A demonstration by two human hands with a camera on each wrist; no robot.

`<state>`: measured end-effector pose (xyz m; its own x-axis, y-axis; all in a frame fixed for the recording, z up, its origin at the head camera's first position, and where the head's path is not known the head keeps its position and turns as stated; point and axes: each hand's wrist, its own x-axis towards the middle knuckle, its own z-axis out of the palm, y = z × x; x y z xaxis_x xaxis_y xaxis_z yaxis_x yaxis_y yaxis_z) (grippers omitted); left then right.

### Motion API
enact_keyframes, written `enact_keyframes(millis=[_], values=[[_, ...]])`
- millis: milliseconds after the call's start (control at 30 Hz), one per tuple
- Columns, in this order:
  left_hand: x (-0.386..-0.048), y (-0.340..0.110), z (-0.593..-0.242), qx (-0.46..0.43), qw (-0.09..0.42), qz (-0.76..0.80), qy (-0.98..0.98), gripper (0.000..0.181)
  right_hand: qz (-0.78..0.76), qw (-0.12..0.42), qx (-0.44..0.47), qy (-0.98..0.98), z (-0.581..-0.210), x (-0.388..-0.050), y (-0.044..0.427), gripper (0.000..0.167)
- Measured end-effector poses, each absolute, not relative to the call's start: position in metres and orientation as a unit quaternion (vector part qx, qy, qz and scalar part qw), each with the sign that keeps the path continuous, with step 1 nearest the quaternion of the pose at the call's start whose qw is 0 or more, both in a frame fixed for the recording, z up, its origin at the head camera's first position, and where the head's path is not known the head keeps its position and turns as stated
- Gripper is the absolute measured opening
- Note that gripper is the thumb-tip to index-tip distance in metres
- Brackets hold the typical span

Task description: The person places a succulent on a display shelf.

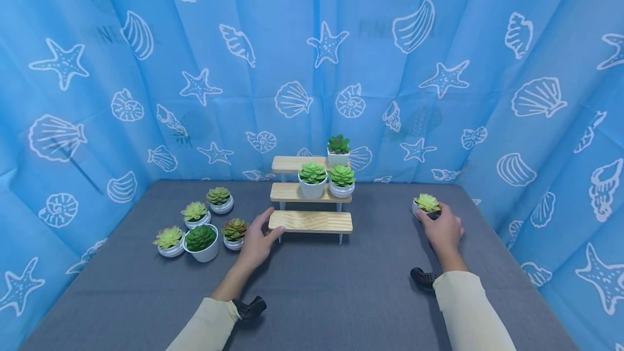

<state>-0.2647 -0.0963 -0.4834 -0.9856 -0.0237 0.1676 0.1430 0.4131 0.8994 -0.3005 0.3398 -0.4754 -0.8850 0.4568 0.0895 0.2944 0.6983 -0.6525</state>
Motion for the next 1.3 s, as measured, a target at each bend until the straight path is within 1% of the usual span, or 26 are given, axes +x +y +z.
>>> enact_keyframes(millis=[300,600,1000,1300], values=[[-0.264,-0.095,-0.482,-0.029,0.078,-0.538,-0.839,0.061,0.344,0.139,-0.202,-0.906,-0.475,-0.294,0.336,0.073],[-0.263,-0.096,-0.482,-0.034,0.081,-0.535,-0.840,0.062,0.347,0.132,-0.182,-0.911,-0.476,-0.282,0.327,0.075],[-0.264,-0.096,-0.482,-0.039,0.090,-0.537,-0.838,0.063,0.349,0.151,-0.128,-0.916,-0.479,-0.265,0.296,0.066],[-0.264,-0.095,-0.483,-0.040,0.094,-0.537,-0.838,0.062,0.375,0.157,-0.088,-0.909,-0.472,-0.251,0.270,0.064]])
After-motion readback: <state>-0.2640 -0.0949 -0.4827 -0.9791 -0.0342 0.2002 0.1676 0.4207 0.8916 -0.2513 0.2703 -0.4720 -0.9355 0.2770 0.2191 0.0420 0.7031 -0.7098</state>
